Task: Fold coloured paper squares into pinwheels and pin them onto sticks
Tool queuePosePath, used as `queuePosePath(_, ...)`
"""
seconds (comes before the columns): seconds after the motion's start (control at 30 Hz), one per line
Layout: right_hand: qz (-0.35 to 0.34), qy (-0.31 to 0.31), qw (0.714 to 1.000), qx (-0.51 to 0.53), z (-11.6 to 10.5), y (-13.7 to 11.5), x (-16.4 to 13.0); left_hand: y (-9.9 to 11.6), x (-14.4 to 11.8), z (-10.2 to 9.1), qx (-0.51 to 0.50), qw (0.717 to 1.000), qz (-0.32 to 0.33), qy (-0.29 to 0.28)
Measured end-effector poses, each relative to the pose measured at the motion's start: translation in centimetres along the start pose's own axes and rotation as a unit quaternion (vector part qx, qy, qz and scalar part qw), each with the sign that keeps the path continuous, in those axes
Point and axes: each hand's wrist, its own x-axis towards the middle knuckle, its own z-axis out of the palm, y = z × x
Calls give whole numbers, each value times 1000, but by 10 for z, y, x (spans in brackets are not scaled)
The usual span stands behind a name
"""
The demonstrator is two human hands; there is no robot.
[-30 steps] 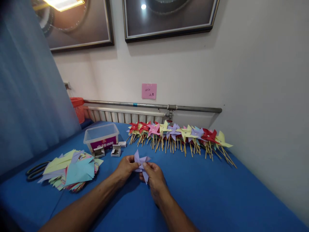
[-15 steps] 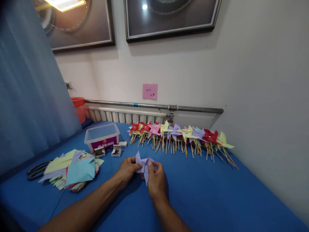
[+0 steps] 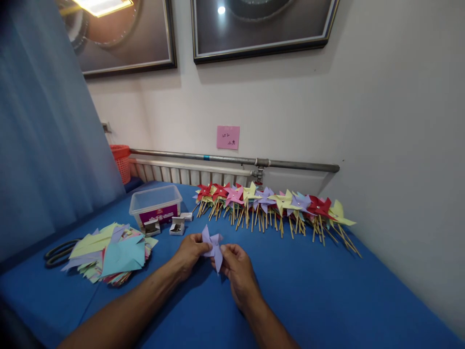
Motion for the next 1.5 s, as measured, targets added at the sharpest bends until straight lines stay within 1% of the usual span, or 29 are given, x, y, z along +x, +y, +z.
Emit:
queuePosePath(0.23,17,56,998,-23,3,10,6,5,-6,6,0,1000,15,-20)
queuePosePath(0.4,2,108,994,-15,8,19,9,2,-6,8,-13,1000,3,-25)
queuePosePath(0.53,-14,115,993,-1,9,23,11,2,-8,11,-25,999,-6,-45)
queuePosePath(0.73,-53,113,992,3,6,26,13,10,-14,17,-30,998,-10,-52)
queuePosePath(0.87,-59,122,991,1,6,24,13,13,-18,19,-42,997,-22,-63)
queuePosePath(0.93,-64,133,989,-6,6,22,14,14,-19,19,-47,996,-18,-71)
queuePosePath(1.0,-73,138,988,-18,6,21,15,14,-19,19,-42,997,-7,-67)
queuePosePath(1.13,-80,130,988,-10,7,21,14,12,-16,17,-23,999,2,-42)
queuePosePath(1.2,-71,109,991,11,9,20,11,12,-15,15,-26,999,8,-34)
queuePosePath(1.33,-37,36,998,28,13,11,3,12,-14,14,-29,998,23,-47)
queuePosePath(1.4,-16,22,999,28,14,7,0,12,-15,15,-25,998,32,-55)
queuePosePath(1.5,3,19,1000,20,15,5,0,13,-16,16,-17,998,43,-45)
